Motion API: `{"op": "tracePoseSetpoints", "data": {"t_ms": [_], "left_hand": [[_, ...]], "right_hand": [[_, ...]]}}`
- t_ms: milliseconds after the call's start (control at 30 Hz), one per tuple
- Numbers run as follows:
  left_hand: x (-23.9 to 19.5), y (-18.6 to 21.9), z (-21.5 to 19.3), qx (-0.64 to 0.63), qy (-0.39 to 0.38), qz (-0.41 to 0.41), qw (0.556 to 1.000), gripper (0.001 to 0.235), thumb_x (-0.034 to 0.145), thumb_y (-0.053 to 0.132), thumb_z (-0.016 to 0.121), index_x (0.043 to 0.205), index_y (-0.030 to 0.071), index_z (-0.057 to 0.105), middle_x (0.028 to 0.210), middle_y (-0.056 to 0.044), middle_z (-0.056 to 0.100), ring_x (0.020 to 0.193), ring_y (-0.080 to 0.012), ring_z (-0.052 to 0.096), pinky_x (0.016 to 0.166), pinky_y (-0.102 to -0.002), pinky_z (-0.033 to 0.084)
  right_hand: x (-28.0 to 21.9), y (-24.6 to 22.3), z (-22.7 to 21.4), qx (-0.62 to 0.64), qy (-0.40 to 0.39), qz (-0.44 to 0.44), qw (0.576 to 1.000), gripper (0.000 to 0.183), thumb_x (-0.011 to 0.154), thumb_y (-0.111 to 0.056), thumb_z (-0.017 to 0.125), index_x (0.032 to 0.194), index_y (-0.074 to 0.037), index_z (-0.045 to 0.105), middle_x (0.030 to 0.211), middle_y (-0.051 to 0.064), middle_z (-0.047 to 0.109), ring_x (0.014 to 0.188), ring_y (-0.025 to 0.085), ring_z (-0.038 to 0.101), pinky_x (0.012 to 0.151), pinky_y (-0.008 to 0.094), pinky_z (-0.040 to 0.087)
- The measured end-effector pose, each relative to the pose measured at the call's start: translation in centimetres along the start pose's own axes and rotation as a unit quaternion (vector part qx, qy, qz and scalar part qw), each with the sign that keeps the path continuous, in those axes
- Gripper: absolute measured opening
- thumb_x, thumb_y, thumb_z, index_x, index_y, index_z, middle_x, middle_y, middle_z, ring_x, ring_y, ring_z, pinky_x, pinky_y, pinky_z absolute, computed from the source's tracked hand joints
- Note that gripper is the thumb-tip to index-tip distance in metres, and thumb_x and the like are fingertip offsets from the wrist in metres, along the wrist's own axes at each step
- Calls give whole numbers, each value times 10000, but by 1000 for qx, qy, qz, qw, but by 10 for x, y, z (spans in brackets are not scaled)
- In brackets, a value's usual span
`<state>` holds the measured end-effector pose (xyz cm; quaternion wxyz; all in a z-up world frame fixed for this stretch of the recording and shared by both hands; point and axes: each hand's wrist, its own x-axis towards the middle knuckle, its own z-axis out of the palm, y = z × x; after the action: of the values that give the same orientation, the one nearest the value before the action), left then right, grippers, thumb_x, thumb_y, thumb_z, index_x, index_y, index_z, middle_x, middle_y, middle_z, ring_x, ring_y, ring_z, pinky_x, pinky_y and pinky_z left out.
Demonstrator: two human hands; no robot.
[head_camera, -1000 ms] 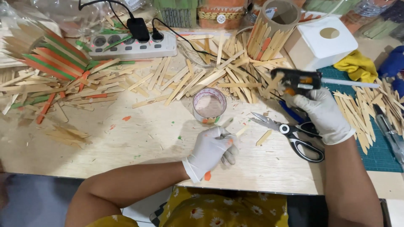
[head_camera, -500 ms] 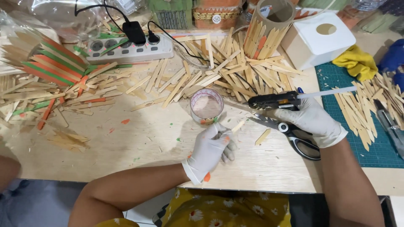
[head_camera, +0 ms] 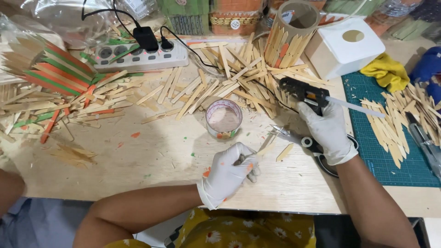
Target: Cutting popsicle sticks to size and gluing them onto a cylindrical base to create a craft item.
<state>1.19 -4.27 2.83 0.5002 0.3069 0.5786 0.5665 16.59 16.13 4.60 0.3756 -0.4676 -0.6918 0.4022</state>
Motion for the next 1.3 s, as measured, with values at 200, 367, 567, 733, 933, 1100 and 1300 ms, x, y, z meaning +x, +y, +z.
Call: {"op": "tracePoseSetpoints", "data": {"t_ms": [200,367,567,733,933,1100,1300], "left_hand": [[5,12,-6,-99,70,-37,992,83,920,19,683,909,-63,692,638,-207,674,551,-223,704,428,-283,597],[7,23,-14,-101,91,-46,990,91,908,16,699,916,-74,700,629,-216,663,550,-235,702,428,-304,602],[13,19,-19,-118,96,-42,988,86,886,-5,724,919,-80,698,619,-224,659,520,-223,688,416,-304,597],[19,8,-24,-130,96,-38,986,65,875,-14,737,904,-63,706,678,-228,683,507,-211,683,401,-315,595],[17,13,-23,-138,92,-44,985,64,881,-20,729,905,-67,694,654,-205,661,500,-209,681,395,-304,591],[17,15,-23,-133,96,-49,985,65,880,-14,738,887,-69,704,622,-196,640,491,-219,684,396,-320,592],[16,16,-22,-128,90,-50,986,67,881,-17,739,877,-72,700,595,-198,625,484,-220,678,395,-319,585]], "right_hand": [[-18,37,-19,137,-78,-143,977,291,808,-89,865,1059,-36,728,1008,104,722,991,176,647,971,368,523],[-19,8,-29,114,-194,-206,952,270,801,-200,837,969,-20,728,909,156,704,868,280,666,896,440,527],[-21,-7,-21,48,-240,-324,914,289,781,-229,866,896,-8,719,830,166,688,770,379,682,769,461,565],[-22,-21,-24,30,-256,-312,914,276,817,-275,830,867,-32,712,810,140,683,745,359,659,733,449,546],[-25,-15,-24,-7,-274,-296,915,319,829,-319,810,883,-18,716,800,170,688,782,389,667,739,485,530],[-26,-15,-25,-10,-271,-289,918,325,811,-319,829,862,-24,701,803,156,672,803,387,663,760,481,528],[-28,-24,-25,-34,-269,-289,918,349,817,-347,819,914,-28,717,857,179,681,853,414,669,791,520,526]]}}
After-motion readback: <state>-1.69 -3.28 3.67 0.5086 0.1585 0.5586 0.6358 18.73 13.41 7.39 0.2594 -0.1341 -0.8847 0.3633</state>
